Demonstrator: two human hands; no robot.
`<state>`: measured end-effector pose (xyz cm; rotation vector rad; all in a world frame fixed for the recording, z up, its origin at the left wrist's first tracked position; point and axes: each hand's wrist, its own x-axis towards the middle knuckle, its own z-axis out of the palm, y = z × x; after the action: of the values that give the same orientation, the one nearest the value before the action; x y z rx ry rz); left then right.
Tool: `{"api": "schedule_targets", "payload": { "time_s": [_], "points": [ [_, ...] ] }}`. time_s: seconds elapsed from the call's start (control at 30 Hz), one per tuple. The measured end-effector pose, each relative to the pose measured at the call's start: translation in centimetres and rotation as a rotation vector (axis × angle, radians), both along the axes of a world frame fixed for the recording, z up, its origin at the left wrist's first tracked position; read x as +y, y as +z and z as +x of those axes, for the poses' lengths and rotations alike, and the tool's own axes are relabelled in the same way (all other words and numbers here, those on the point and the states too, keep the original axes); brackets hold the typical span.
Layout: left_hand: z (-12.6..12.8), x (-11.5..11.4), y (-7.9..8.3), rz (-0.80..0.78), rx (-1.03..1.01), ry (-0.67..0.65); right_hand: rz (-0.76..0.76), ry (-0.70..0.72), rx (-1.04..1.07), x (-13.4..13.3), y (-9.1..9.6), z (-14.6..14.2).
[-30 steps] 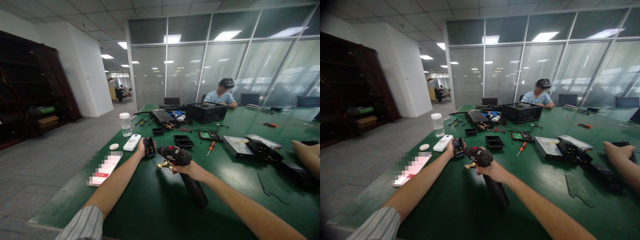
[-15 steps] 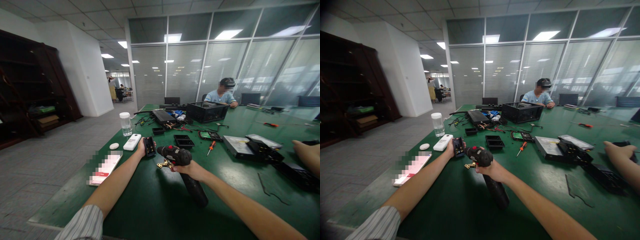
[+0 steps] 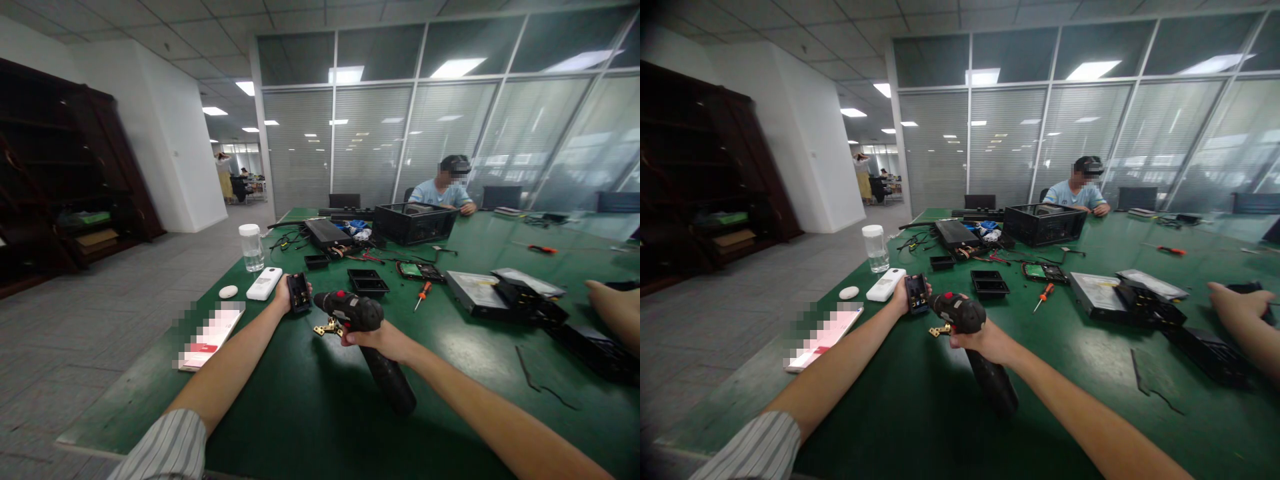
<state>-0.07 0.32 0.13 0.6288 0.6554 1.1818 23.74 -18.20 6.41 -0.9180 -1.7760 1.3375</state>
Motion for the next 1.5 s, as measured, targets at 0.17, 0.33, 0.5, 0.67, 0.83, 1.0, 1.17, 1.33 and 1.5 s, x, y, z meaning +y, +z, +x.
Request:
{"api": "schedule_targets", "payload": {
  "time_s": [0.17,0.33,0.5,0.67,0.83,1.0,1.17,1.33,1.5],
  "points": [
    [0.02,-0.10,0.09,-0.006,-0.009,0.004,-0.065,0.020,0.045,0.26,-0.43,0.11],
    [0.08,-0.26,0.17,-0.016,-0.029,0.003,-0.084,0.012,0.042,0.11,-0.20,-0.02],
    [0.08,-0.33,0.36,-0.049,-0.045,0.007,-0.080,0.007,0.122,-0.28,0.24,-0.26],
    [0.05,-0.18,0.20,-0.057,-0.055,0.004,-0.094,-0.011,0.141,-0.50,0.50,-0.34],
    [0.01,0.05,-0.15,0.006,-0.019,-0.009,-0.108,-0.011,0.139,-0.49,0.42,-0.34],
    [-0.04,0.12,-0.13,-0.023,-0.040,-0.011,-0.099,-0.007,0.115,-0.25,0.14,-0.20],
    [-0.05,0.20,-0.13,-0.048,-0.059,0.001,-0.084,-0.015,0.075,-0.21,0.21,-0.09],
    [-0.06,0.33,-0.25,-0.037,-0.052,-0.007,-0.063,-0.002,0.051,-0.40,0.50,-0.15],
    [-0.11,0.37,-0.27,-0.056,-0.078,-0.020,-0.087,-0.017,0.054,-0.29,0.42,-0.18]
  ]
}}
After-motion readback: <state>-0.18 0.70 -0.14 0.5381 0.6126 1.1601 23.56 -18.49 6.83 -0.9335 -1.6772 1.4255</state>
